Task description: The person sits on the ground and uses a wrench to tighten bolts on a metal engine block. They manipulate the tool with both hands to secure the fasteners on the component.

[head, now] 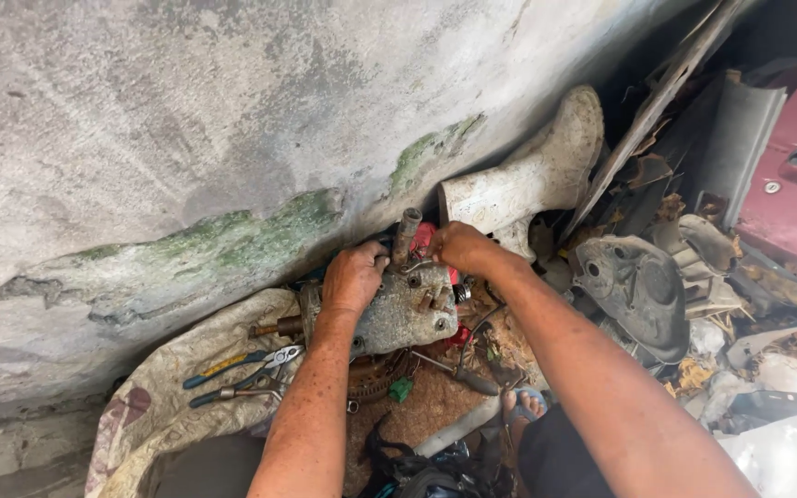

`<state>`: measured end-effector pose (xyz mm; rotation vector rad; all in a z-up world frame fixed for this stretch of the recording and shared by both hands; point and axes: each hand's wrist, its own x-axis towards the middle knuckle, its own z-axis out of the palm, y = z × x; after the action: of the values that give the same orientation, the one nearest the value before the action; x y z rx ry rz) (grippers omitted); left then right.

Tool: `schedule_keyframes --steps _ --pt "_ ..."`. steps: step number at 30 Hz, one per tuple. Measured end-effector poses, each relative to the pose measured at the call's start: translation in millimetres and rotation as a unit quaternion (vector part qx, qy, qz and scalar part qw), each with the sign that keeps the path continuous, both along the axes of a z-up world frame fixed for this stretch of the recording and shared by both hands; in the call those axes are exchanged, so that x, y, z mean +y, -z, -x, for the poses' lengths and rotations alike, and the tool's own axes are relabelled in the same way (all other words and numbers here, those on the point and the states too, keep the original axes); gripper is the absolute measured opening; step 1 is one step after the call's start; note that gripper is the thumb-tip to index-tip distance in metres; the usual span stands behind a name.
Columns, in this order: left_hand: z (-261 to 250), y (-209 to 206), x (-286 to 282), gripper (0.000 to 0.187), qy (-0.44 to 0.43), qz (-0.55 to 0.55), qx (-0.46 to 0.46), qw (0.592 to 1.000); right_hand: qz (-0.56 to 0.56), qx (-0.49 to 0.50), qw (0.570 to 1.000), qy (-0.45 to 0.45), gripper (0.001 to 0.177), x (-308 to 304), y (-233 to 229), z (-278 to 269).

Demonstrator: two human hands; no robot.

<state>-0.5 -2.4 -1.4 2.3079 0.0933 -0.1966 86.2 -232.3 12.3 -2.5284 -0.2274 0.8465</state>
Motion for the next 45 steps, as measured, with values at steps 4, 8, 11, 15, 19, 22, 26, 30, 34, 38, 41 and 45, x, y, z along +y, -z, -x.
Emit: schedule_keyframes --steps 4,8,11,15,19,22,26,30,34,38,41,45 --pt "-12 2 3 0.025 0.0 -0.009 -0.001 1.0 -0.108 -0.009 0.994 0.005 0.023 4 -47 13" --pt "-1 -7 3 0.026 0.012 -0.021 -0.007 1.0 -0.129 0.019 0.989 0.063 0.019 -9 -28 21" --pt "1 -4 9 0.024 0.036 0.018 -0.028 0.999 -0.156 0.052 0.978 0.128 0.017 3 -22 35" --pt "-4 10 4 0.023 0.024 0.0 -0.041 0.999 -0.118 0.033 0.982 0.142 0.013 6 17 40" --pt "-5 13 1 0.021 0.0 -0.012 -0.016 1.0 -0.081 0.067 0.982 0.158 0.022 14 37 45" --pt "0 1 0 0.021 -0.016 -0.011 -0.01 1.0 -0.091 0.084 0.974 0.192 0.024 26 22 56" --pt "2 -1 0 0.022 -0.004 -0.031 -0.004 1.0 -0.149 0.112 0.95 0.252 0.025 38 22 68" --pt "2 -5 0 0.027 -0.004 0.013 -0.008 1.0 -0.263 0.174 0.903 0.292 0.031 48 8 81" --pt "-9 23 1 0.023 -0.001 0.005 -0.014 1.0 -0.333 0.215 0.856 0.333 0.028 61 -10 94" --pt "-8 26 2 0.022 -0.013 0.003 -0.015 1.0 -0.362 0.221 0.843 0.33 0.028 59 3 95" --pt "-11 25 1 0.019 -0.022 -0.003 -0.02 1.0 -0.325 0.213 0.87 0.302 0.024 44 -1 81" --pt "-3 8 2 0.018 -0.039 0.017 -0.034 0.999 -0.187 0.138 0.951 0.204 0.02 27 -9 54"
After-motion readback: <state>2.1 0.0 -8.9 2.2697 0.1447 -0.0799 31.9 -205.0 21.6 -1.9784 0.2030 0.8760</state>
